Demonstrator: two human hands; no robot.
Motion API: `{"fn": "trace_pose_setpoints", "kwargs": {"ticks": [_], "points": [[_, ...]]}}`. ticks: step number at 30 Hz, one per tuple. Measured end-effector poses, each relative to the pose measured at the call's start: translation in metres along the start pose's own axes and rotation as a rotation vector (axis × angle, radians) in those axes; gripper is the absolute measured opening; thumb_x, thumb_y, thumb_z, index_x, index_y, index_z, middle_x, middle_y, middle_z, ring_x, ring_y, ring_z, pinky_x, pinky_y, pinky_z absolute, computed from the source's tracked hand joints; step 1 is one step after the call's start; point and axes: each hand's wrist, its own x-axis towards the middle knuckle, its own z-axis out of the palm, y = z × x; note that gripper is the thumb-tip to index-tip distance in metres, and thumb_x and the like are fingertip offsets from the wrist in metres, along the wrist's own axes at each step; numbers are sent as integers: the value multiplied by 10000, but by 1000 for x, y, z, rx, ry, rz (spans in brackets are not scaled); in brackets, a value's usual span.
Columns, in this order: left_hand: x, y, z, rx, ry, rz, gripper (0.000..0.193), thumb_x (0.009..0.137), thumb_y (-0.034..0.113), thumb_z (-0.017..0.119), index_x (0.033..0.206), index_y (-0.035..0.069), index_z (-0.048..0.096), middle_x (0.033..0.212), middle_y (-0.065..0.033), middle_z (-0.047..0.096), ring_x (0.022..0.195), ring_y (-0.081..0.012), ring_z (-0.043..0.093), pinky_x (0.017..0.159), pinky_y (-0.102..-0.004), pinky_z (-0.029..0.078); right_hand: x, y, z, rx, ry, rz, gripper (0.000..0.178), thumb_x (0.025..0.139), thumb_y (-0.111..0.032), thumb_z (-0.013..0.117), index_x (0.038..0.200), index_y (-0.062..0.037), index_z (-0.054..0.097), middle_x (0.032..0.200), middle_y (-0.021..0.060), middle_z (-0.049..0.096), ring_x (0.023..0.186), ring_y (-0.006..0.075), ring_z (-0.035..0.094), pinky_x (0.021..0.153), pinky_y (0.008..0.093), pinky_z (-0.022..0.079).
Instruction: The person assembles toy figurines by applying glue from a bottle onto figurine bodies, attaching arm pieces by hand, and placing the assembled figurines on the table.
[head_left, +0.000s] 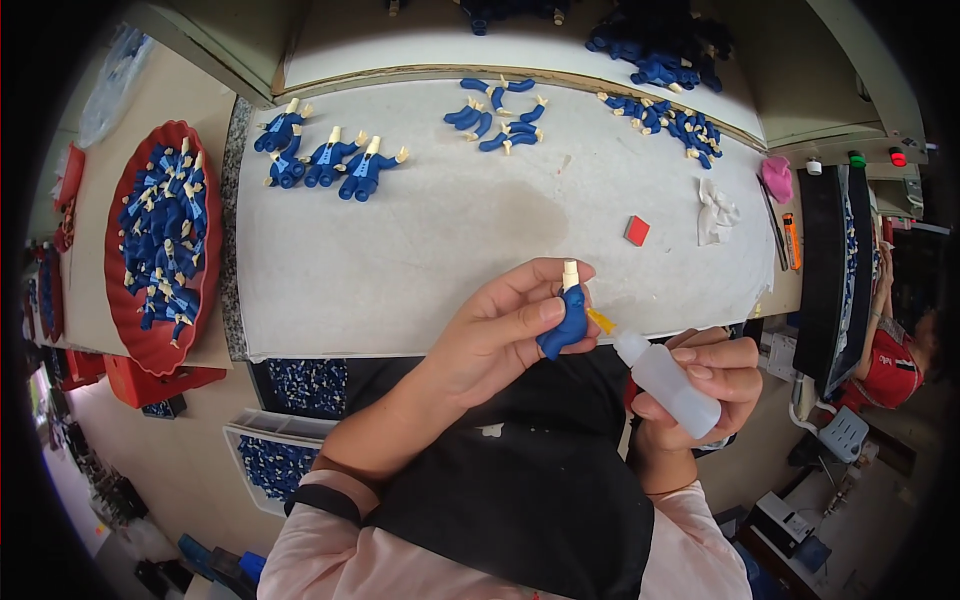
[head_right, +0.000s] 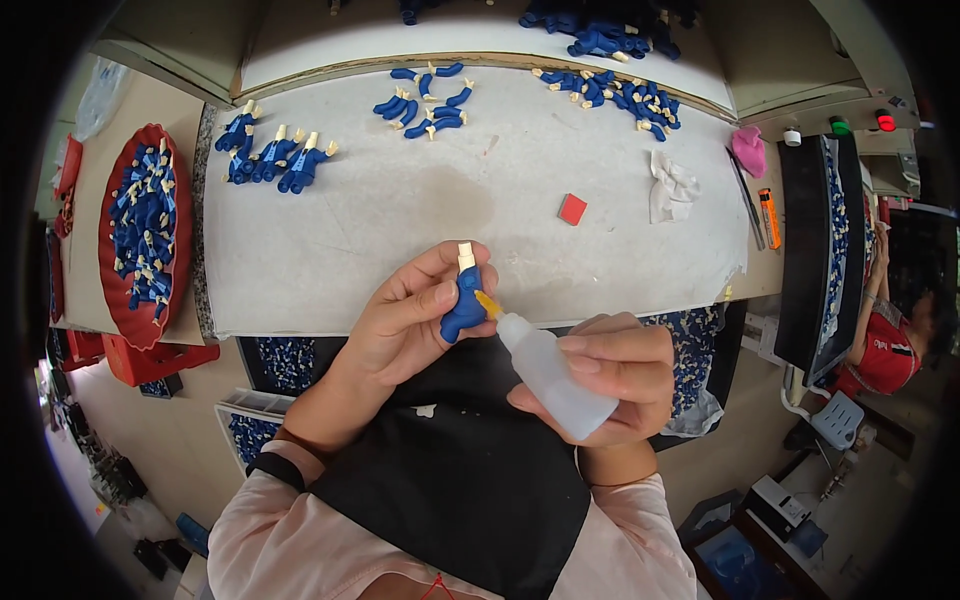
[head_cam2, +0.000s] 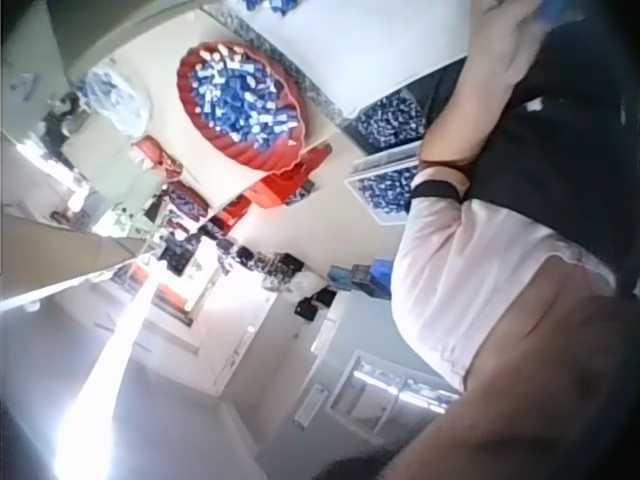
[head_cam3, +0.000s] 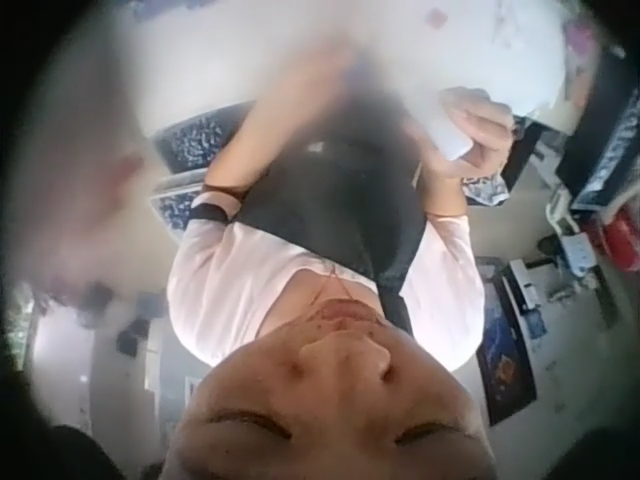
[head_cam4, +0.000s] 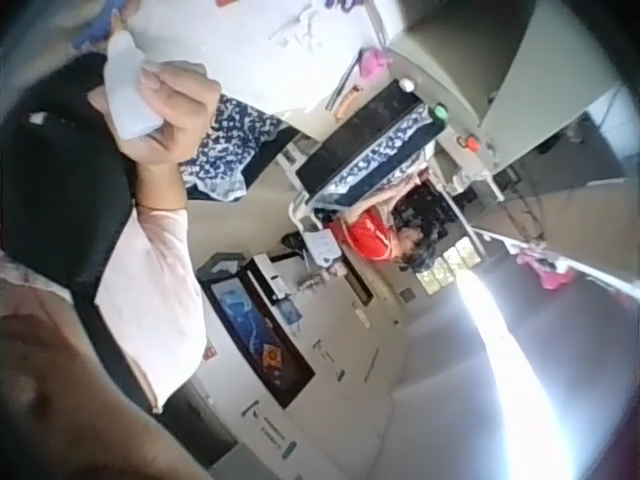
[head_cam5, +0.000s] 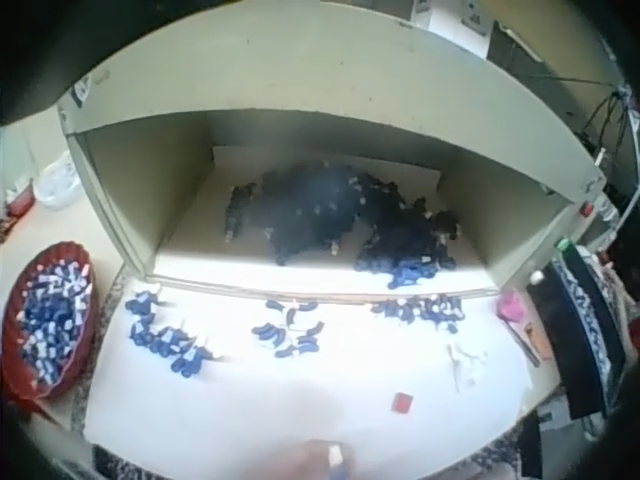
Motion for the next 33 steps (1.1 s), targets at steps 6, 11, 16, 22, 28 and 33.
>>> {"fn": "trace_pose_setpoints", "kwargs": {"ticks": [6, 11, 16, 22, 28, 33], "points": [[0, 0, 1, -15, 0, 1, 320, 844, 107, 464, 1145, 13, 407, 1001, -107, 475, 901, -161, 524, 775, -285, 478, -2, -1, 5, -137, 29, 4, 458, 560, -257, 783, 810, -53, 457, 757, 70, 484, 584, 128, 485, 517, 219, 417], [-1, -1, 0, -18, -12, 5, 324, 844, 107, 465, 1148, 15, 406, 1001, -108, 476, 904, -160, 522, 774, -283, 475, -3, -2, 4, -138, 16, 3, 459, 552, -251, 787, 811, -55, 462, 757, 65, 485, 585, 129, 486, 515, 218, 414], [-1, -1, 0, -17, 6, -3, 330, 842, 107, 469, 1153, 17, 406, 1001, -107, 479, 901, -156, 520, 769, -279, 473, -4, -2, 5, -144, 14, 15, 458, 550, -244, 788, 813, -57, 462, 756, 64, 484, 593, 130, 487, 524, 222, 413], [-1, -1, 0, -20, -17, -8, 332, 839, 102, 473, 1154, 17, 410, 1007, -107, 487, 897, -153, 527, 780, -285, 472, -4, -2, 4, -155, -4, 19, 454, 555, -233, 786, 822, -59, 463, 761, 63, 484, 599, 128, 488, 529, 224, 414], [-2, -2, 1, -14, 7, -19, 331, 837, 101, 475, 1150, 13, 411, 1012, -103, 488, 902, -149, 528, 780, -287, 473, -3, -2, 3, -163, -33, -1, 442, 560, -202, 785, 834, -56, 470, 773, 65, 486, 595, 129, 488, 525, 228, 428], [-1, -1, 1, -18, 14, 9, 314, 831, 91, 482, 1128, 13, 420, 1014, -97, 488, 907, -154, 537, 782, -294, 478, -3, -2, 2, -160, -47, -29, 434, 560, -181, 785, 832, -55, 471, 773, 67, 485, 599, 130, 492, 520, 227, 429]]}}
